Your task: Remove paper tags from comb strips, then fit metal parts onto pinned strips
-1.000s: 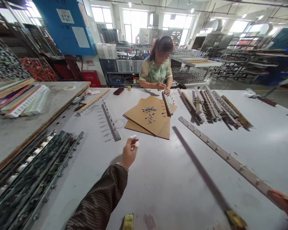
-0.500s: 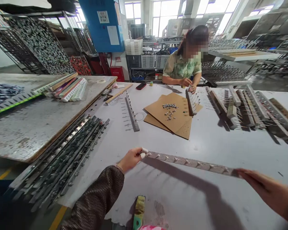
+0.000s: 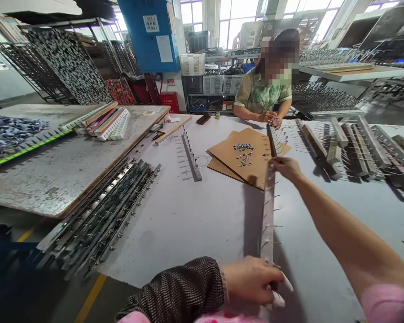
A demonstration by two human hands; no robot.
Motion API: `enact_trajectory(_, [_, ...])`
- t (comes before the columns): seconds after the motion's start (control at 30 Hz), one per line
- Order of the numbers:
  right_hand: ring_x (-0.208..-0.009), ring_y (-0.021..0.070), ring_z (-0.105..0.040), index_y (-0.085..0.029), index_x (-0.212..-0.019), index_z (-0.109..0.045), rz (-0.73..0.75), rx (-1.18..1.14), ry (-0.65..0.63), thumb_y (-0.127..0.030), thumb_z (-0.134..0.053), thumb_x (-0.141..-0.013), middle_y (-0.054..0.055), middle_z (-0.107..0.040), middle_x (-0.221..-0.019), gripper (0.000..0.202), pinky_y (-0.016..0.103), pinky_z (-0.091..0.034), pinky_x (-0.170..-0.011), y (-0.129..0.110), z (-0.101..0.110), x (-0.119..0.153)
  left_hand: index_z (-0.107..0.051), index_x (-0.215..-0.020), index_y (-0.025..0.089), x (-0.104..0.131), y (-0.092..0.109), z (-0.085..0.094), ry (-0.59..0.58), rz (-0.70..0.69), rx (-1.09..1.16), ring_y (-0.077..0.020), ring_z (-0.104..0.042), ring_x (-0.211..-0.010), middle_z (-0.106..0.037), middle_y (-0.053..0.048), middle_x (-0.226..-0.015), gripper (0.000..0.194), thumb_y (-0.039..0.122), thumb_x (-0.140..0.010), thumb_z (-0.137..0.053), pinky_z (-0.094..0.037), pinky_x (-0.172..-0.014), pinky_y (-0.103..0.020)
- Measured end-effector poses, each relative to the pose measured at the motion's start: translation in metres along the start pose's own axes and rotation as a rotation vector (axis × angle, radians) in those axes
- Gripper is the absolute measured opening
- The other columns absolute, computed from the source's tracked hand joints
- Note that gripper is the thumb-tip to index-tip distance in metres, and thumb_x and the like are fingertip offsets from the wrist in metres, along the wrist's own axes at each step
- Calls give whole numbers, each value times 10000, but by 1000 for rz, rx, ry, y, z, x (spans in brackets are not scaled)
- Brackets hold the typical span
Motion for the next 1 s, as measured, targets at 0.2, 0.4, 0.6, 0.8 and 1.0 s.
enact_trajectory(0.2, [-602,120,-510,-127,-794,-744,92,-266,-333,-246,-698,-814,8,-641,-598,129,242,-339,-595,-65,-128,28,-622,-1382,257,7,2,-6,-181,85,352,-229,-719,-1129,-750,-11,-1198,574,277,-824,-755,-557,-1010,-315])
enact_trajectory(0.4, [-521,110,-459,-188,-746,-674,-3,-591,-598,-446,-854,-604,-33,-581,-541,345,236,-309,-504,-80,-179,86,-723,-1130,153,46,-27,76,446,163,685,-208,-744,-932,-774,-86,-1020,325,386,-907,-686,-609,-855,-299])
enact_trajectory(0.6, [-448,88,-415,-228,-840,-554,-338,-893,-575,-643,-739,-657,-3,-636,-668,490,210,-216,-378,-58,-163,116,-616,-1262,163,44,-122,150,1331,471,270,-238,-663,-1192,-689,-150,-1302,359,187,-904,-622,-560,-996,-380])
enact_trajectory(0.8, [-493,55,-416,-191,-956,-691,-467,-1046,-619,-487,-884,-607,57,-724,-885,497,170,-196,-351,-58,-149,133,-671,-1164,182,23,-157,150,1146,421,284,-200,-732,-1044,-778,-83,-1109,235,194,-961,-552,-580,-961,-355])
enact_trajectory(1.0, [-480,34,-416,-153,-906,-760,-501,-1171,-614,-416,-962,-583,15,-661,-709,462,133,-247,-364,-69,-152,127,-690,-1176,207,32,-143,123,1112,343,211,-180,-729,-1036,-783,-44,-1098,246,263,-999,-529,-572,-963,-317])
Point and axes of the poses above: each hand's wrist, its own x-axis away from the middle knuckle, its own z-axis out of the back of the hand, y = z × x, the point moved 2 cm from there along -x, towards the middle knuckle
